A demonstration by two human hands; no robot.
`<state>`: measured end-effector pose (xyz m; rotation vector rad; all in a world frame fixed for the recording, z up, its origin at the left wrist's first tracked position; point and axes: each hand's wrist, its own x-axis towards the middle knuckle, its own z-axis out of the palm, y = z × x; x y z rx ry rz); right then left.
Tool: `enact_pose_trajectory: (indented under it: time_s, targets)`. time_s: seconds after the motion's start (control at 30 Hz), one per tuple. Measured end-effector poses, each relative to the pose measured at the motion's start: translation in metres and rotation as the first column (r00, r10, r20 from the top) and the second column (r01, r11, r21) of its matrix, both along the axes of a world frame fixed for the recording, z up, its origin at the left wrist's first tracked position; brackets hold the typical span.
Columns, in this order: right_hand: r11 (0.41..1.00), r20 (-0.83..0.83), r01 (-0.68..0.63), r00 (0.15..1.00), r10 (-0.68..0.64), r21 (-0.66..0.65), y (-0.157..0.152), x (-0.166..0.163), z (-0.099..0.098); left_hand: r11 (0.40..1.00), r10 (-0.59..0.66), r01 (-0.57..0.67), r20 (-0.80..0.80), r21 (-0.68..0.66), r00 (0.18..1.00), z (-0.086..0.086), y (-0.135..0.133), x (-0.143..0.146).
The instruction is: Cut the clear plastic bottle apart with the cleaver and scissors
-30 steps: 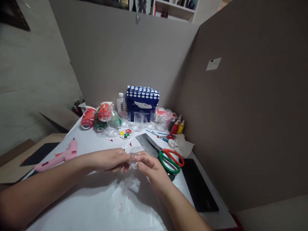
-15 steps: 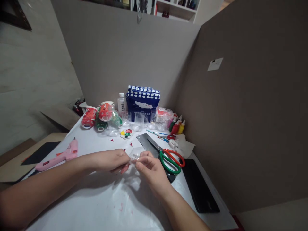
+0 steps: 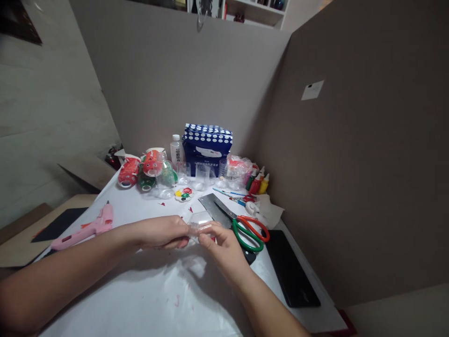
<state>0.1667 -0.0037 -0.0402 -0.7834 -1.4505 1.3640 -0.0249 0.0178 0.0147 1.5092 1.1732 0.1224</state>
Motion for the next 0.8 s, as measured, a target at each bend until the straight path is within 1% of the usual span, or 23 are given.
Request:
enact_pose_trajectory:
  time_s: [0.1, 0.17, 0.33, 0.43, 0.53, 0.63, 0.7, 0.8]
  targets:
    - [0.996, 0.032, 0.083, 0.996, -0.083, -0.008, -0.001, -0.003, -0.001, 0.998, 0.043, -0.041, -0.030, 0.053, 0.999, 0.001, -0.001, 0.004]
    - [0.992, 0.060, 0.125, 0.990, -0.125, 0.012, -0.002, -0.005, -0.001, 0.993, 0.064, -0.059, -0.047, 0.099, 0.997, 0.001, -0.002, 0.006]
    - [0.962, 0.171, 0.229, 0.952, -0.253, 0.150, -0.008, -0.011, 0.003, 0.967, 0.135, -0.114, -0.082, 0.227, 0.987, -0.006, -0.007, 0.012]
    - [0.942, 0.200, 0.284, 0.927, -0.317, 0.177, -0.012, -0.012, 0.005, 0.945, 0.178, -0.142, -0.100, 0.295, 0.979, -0.011, -0.009, 0.015]
    - [0.943, 0.180, 0.289, 0.931, -0.317, 0.163, -0.011, -0.010, 0.004, 0.906, 0.194, -0.138, -0.105, 0.401, 0.975, -0.014, -0.011, 0.018]
    - [0.961, 0.137, 0.250, 0.954, -0.265, 0.119, -0.009, -0.008, 0.000, 0.866, 0.196, -0.124, -0.101, 0.484, 0.975, -0.013, -0.014, 0.019]
    - [0.970, 0.097, 0.232, 0.966, -0.239, 0.079, -0.006, -0.006, -0.002, 0.857, 0.199, -0.126, -0.094, 0.500, 0.976, -0.012, -0.015, 0.020]
    - [0.974, 0.065, 0.223, 0.972, -0.225, 0.025, -0.004, -0.005, -0.005, 0.863, 0.181, -0.137, -0.045, 0.486, 0.982, -0.014, -0.014, 0.021]
